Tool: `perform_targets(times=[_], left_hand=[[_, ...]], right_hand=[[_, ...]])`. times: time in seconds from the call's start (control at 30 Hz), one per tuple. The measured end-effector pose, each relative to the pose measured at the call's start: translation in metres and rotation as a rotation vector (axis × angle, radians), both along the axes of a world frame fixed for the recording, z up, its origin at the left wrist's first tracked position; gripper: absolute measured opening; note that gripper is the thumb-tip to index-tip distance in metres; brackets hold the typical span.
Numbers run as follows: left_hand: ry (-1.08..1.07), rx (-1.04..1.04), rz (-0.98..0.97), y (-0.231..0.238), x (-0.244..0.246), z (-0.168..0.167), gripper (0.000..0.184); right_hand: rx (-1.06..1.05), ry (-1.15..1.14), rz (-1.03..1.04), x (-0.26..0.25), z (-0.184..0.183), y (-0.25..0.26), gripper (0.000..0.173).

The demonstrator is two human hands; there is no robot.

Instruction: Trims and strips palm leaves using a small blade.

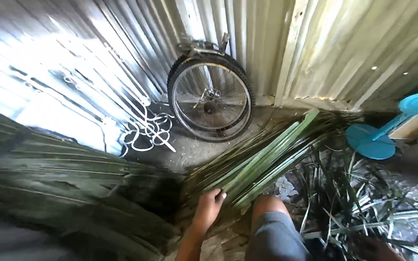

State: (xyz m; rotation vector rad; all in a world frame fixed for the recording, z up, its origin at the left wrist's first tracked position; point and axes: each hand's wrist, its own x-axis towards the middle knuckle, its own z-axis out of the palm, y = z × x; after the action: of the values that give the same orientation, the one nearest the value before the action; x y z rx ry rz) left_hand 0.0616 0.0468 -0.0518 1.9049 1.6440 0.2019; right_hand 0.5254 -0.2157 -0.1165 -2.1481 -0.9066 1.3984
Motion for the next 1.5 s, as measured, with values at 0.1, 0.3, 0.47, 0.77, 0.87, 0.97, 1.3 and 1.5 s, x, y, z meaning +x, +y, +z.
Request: perform_targets(times=[0.1,0.3,0.47,0.77,0.87,0.97,1.3,1.5], left_hand=[[-0.125,0.002,-0.036,-0.036,0.023,0.039,0.029],[-0.39,0.125,-0.092,-0.098,0.092,0.078,0.021],[-0.435,0.086,-0.29,-0.127,0.164,0.077,0.026],[-0.671,-0.013,-0.353,-0.154,0.213,0.077,0.01],[-0.687,-0.003,-0.352,-0.155,0.216,0.08,0.008],[-0.658,-0.034,-0.36,-0.154,0.215,0.085,0.007],[-0.79,-0.471,-0.282,-0.152,0.202,0.094,0.005],[-0.744,-0.394,-0.325,-0.147,0.202,0.086,0.015]], right_hand=[[0.182,0.142,0.011,-0.013,0.026,0.021,0.052],[0.599,0.474,0.13,-0.071,0.131,0.033,0.076],[0.735,0.562,0.063,-0.1,0.142,0.022,0.071],[0.799,0.687,-0.125,-0.096,0.138,-0.005,0.05],[0.838,0.653,-0.112,-0.096,0.141,-0.007,0.051],[0.892,0.614,-0.098,-0.094,0.138,-0.008,0.044],[0.954,0.143,-0.088,-0.086,0.123,-0.01,0.045],[0.96,-0.031,-0.123,-0.095,0.11,-0.007,0.044]])
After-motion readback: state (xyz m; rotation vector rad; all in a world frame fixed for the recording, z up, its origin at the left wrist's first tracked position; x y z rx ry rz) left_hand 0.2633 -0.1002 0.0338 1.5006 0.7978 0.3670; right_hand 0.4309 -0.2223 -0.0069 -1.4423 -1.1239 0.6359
